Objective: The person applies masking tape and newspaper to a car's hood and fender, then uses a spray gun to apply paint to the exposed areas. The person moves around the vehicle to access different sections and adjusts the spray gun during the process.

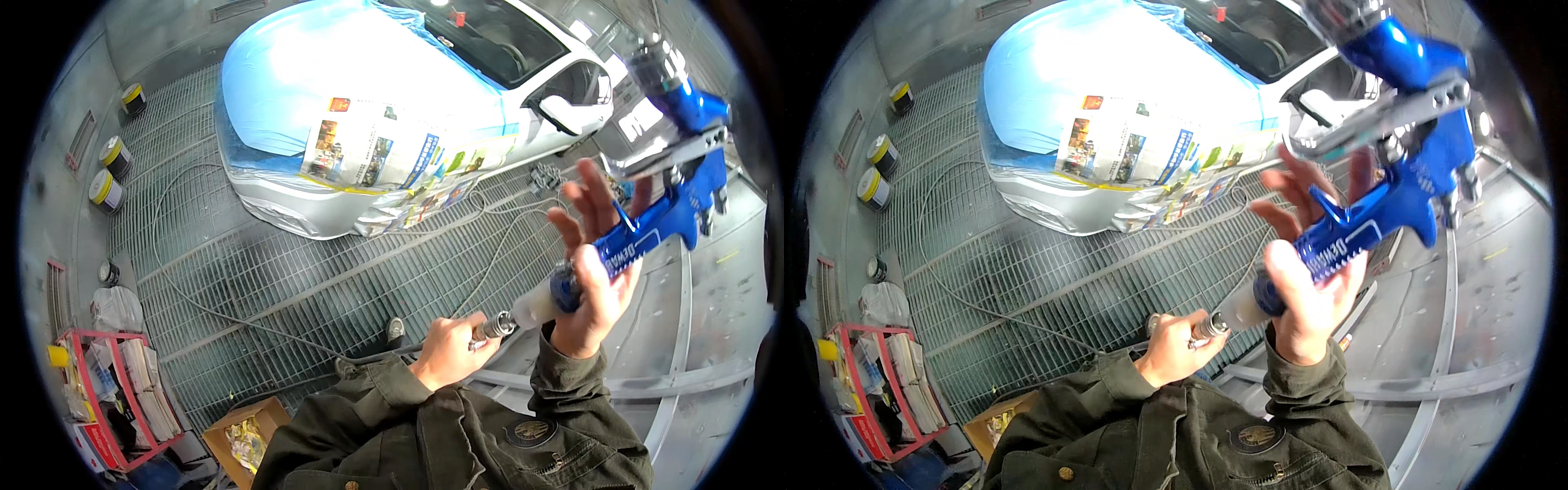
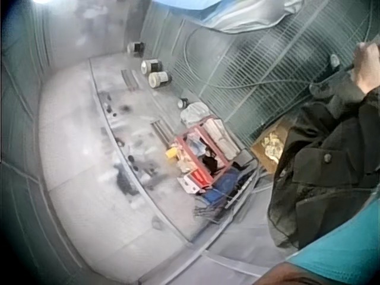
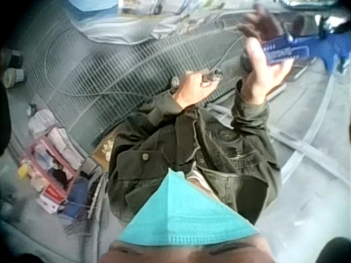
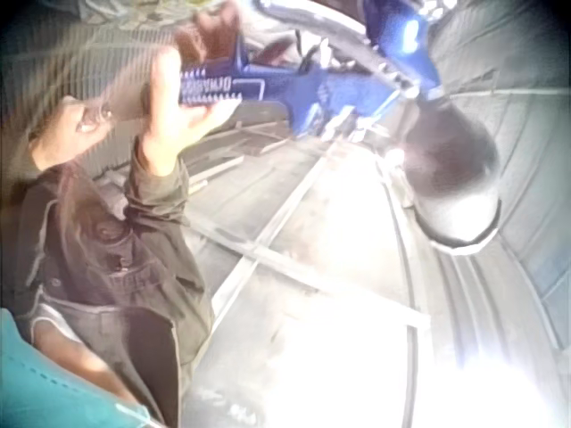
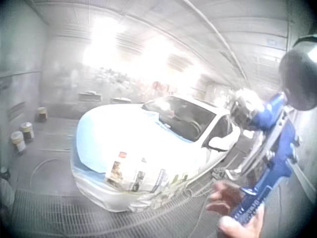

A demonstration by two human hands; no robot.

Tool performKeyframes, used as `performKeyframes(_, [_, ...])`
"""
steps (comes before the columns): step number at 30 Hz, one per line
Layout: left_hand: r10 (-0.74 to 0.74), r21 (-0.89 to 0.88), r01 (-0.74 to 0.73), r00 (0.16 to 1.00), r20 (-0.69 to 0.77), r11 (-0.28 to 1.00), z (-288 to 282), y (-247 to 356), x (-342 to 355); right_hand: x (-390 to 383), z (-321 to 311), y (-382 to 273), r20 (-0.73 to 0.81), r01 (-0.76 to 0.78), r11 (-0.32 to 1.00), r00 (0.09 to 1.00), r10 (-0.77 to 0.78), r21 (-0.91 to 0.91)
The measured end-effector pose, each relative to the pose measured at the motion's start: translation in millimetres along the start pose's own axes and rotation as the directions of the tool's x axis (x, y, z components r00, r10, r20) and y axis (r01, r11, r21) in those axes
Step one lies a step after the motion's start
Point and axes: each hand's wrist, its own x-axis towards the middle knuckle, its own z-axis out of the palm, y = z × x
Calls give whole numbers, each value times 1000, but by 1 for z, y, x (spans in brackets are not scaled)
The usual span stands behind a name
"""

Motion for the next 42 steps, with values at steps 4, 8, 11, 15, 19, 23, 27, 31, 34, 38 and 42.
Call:
performKeyframes(4, [3,-114,6,997,79,993,1,-13,-10,8,1,0,-26,45,993,999,-42,107])
performKeyframes(8, [-35,-123,51,991,129,991,-6,-24,-22,12,6,11,97,-50,936,995,17,348])
performKeyframes(11, [-53,-122,72,986,156,990,-13,-32,-31,17,12,19,256,-185,833,965,54,522])
performKeyframes(15, [-86,-215,114,987,138,970,-24,-38,-37,18,22,26,271,-316,736,945,185,598])
performKeyframes(19, [-199,-119,225,960,199,967,-37,-51,-43,13,30,36,256,-299,807,948,189,510])
performKeyframes(23, [-222,-85,230,970,98,969,-55,-64,-52,1,54,41,191,-263,851,962,196,454])
performKeyframes(27, [-274,88,275,961,-31,957,-85,-100,-100,-6,75,27,72,-233,910,972,222,343])
performKeyframes(31, [-454,296,502,864,-219,813,-129,-117,-202,-9,82,22,89,-211,935,977,194,285])
performKeyframes(34, [-521,394,663,746,-414,637,-153,-119,-295,-15,110,16,192,-212,938,968,163,275])
performKeyframes(38, [-528,376,827,558,-640,417,-157,-110,-376,-37,166,22,326,-347,865,917,231,362])
performKeyframes(42, [-667,255,937,348,-658,238,-139,-110,-411,-48,227,27,528,-471,779,822,216,414])
